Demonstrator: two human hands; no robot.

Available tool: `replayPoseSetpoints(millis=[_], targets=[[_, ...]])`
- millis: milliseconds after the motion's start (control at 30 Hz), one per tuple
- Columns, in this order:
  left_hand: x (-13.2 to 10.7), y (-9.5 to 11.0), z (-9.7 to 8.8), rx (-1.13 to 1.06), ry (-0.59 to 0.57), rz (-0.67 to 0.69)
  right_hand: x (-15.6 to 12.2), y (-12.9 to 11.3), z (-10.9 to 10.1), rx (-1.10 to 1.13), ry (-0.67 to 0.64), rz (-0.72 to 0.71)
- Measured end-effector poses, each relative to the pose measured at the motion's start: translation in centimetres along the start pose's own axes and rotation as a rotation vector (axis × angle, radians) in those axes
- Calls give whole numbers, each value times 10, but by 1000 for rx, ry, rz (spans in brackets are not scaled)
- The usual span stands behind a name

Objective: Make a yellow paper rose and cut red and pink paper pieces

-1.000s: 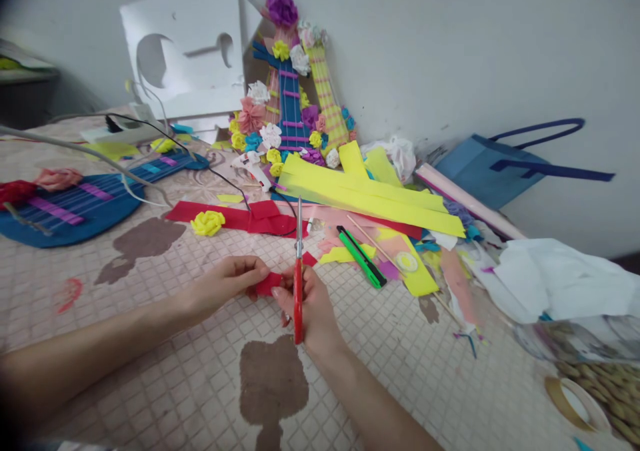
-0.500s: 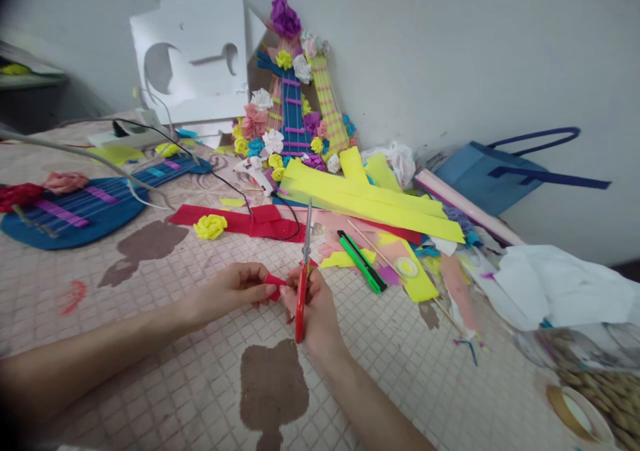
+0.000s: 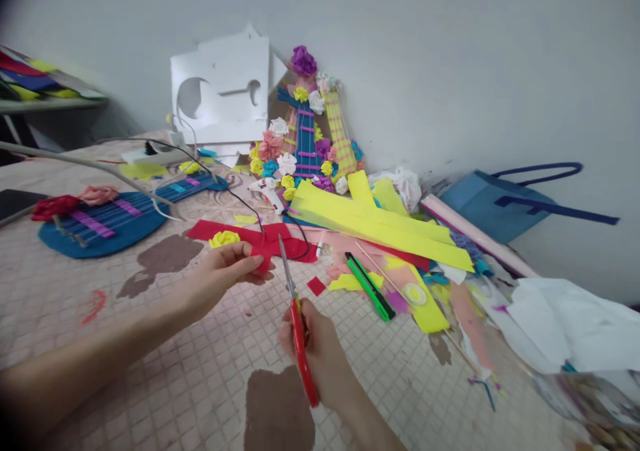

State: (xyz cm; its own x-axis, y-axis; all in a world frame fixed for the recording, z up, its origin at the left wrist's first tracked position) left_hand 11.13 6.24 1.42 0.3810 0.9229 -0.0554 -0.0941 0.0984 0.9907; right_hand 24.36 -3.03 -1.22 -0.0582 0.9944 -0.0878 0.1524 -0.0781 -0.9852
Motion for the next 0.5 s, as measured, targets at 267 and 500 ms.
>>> replayPoseSetpoints(millis=[267, 500], targets=[[0, 6, -4, -101, 8, 8, -1, -2, 9, -105, -23, -19], [1, -3, 0, -196, -31, -25, 0, -4, 9, -127, -13, -39]])
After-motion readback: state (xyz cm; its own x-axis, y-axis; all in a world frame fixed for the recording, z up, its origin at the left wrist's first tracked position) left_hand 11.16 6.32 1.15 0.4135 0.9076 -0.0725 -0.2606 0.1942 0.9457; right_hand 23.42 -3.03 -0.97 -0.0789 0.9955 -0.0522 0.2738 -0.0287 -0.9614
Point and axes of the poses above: each hand's wrist, its own x-axis towards the middle knuckle, its own z-axis out of the palm, y = z × x, the point moved 9 cm from there along x, towards the middle knuckle, and after that the axes turned 8 degrees about x, right-handed, at the moved point
